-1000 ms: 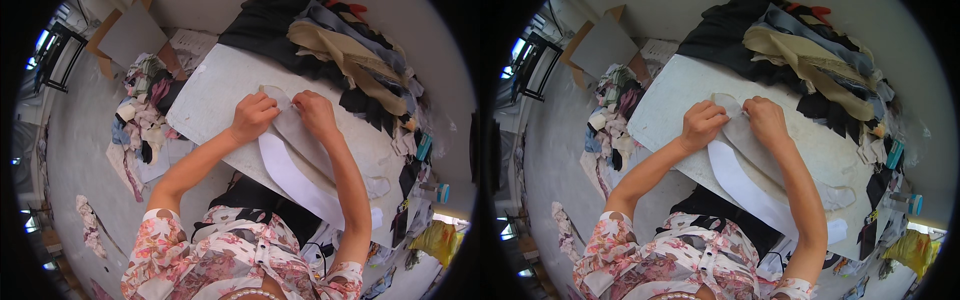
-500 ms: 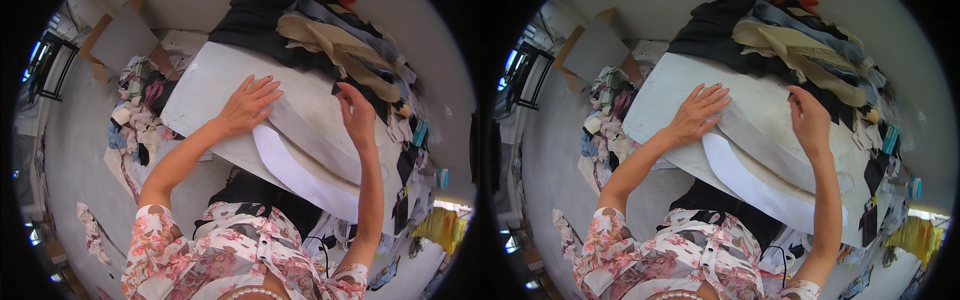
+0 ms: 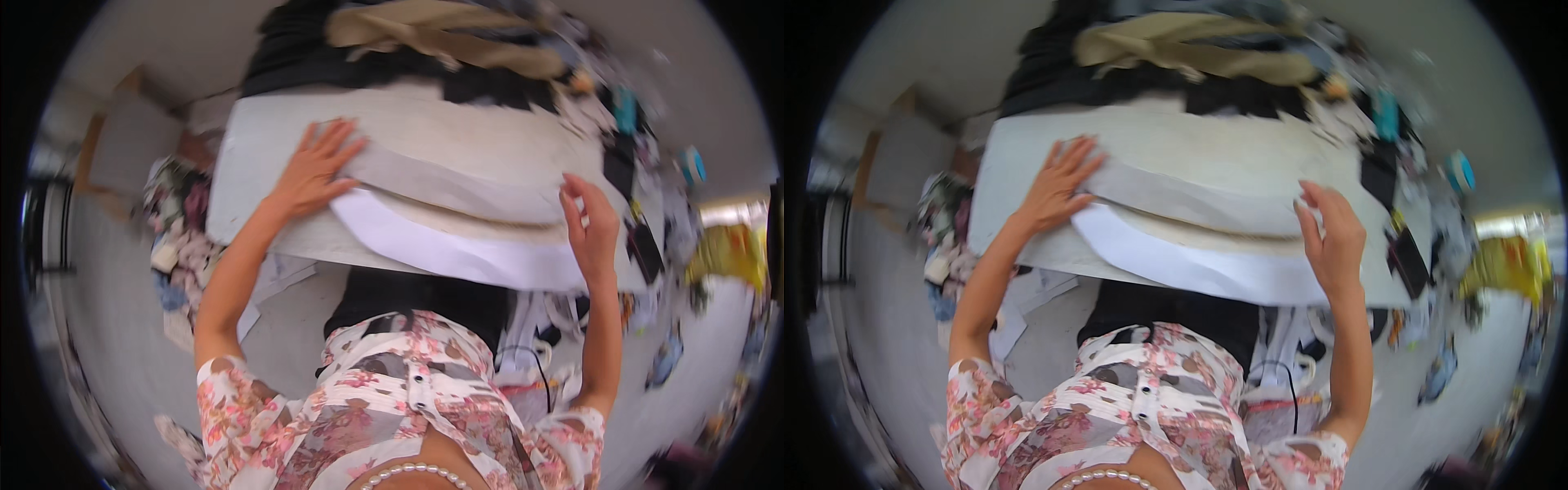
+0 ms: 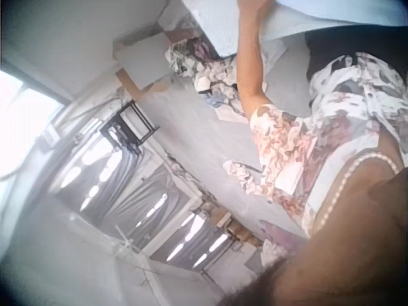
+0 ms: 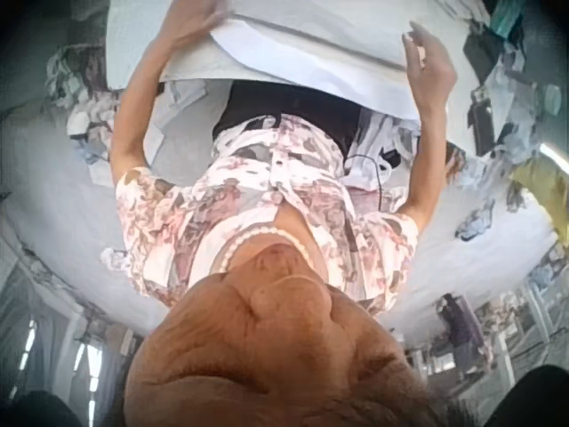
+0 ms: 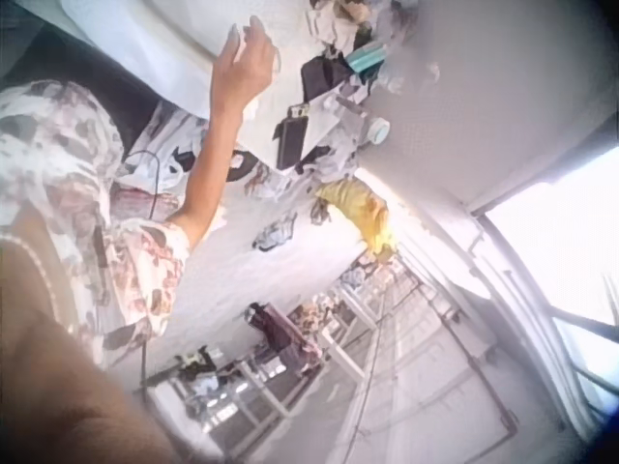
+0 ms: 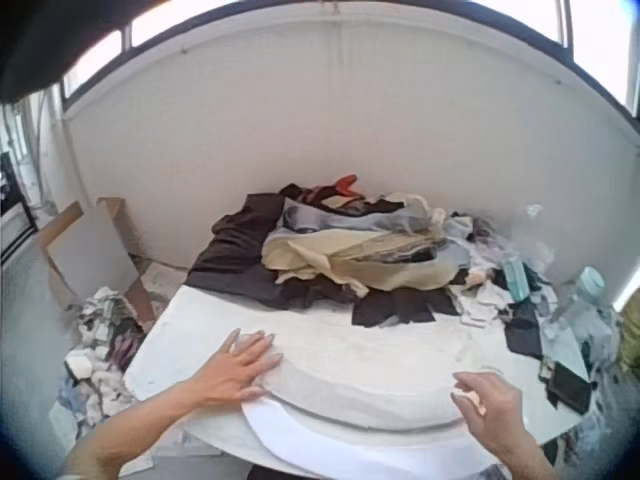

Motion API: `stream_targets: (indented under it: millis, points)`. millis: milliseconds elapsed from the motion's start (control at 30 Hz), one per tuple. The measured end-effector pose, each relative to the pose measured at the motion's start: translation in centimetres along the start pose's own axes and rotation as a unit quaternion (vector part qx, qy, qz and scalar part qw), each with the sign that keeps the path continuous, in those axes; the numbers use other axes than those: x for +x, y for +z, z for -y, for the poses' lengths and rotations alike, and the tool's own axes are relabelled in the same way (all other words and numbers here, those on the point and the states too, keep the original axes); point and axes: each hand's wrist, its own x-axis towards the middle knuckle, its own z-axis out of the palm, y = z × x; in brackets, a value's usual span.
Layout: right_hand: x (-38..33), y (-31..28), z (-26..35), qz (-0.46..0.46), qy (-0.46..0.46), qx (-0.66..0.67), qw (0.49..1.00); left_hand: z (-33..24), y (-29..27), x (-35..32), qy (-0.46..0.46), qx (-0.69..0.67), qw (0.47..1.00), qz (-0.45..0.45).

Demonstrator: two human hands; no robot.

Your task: The person arranges and aligns multiple fabric pieces and paper templates on a white table. They repeatedly pick up, position, and smooth the materials, occasionally shifting piles of fabric to access the workspace.

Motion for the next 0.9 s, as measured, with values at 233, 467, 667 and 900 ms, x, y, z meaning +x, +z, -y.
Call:
stream_targets:
  millis: [233,467,667,900]
  points:
    - [-7.9,-8.2,-8.0,-0.131,0.230,0.065,0.962,0.9,0.9,-0.1,0.030,-0.101,0.992,-0.063]
    - [-11.8,-8.2,-12.2,-0.127,0.267,-0.069,0.953,0.1,-1.2,1.3,-0.042,-0.152,0.959,-0.235]
    - [-5.5,-3.9,-10.6,-0.091,0.139,-0.037,0.985,-4.5,-3.2,4.7,0.030,-0.126,0.956,-0.264]
    - [4.5,0.7,-11.5,0.085,0.187,-0.198,0.959,-11.2,-3.8,8.7,0.102,-0.188,0.943,-0.256]
